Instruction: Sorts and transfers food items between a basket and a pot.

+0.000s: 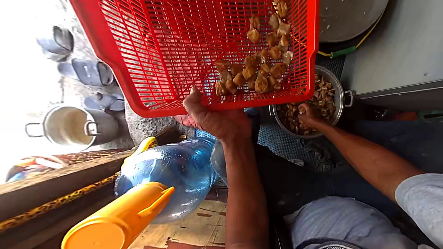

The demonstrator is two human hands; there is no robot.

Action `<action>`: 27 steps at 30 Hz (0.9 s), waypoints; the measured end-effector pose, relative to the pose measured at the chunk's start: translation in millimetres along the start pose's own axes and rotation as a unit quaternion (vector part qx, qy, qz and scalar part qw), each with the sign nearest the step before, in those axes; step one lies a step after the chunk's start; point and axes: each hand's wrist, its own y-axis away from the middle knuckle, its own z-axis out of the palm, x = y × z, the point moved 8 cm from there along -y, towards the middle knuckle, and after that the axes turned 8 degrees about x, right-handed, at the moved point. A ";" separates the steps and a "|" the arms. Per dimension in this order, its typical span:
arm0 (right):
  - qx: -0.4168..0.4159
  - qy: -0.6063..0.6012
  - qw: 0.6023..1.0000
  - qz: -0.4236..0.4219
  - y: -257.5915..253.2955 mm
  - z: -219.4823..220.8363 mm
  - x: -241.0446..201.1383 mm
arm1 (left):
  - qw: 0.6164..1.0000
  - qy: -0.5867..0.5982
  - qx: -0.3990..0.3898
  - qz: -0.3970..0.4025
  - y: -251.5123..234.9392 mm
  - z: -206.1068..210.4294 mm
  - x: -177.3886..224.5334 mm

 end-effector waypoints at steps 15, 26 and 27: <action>-0.140 -0.592 0.790 0.073 74.9 -111.9 -21.9 | 1.000 0.011 -0.009 -0.010 13.1 2.1 -1.7; -0.072 -0.681 0.722 -0.097 124.7 -174.7 -99.2 | 0.999 0.002 0.009 -0.030 12.5 -1.7 -5.8; -0.062 -0.687 0.717 -0.098 129.0 -177.5 -105.2 | 1.000 0.002 0.006 -0.028 12.6 -1.6 -5.7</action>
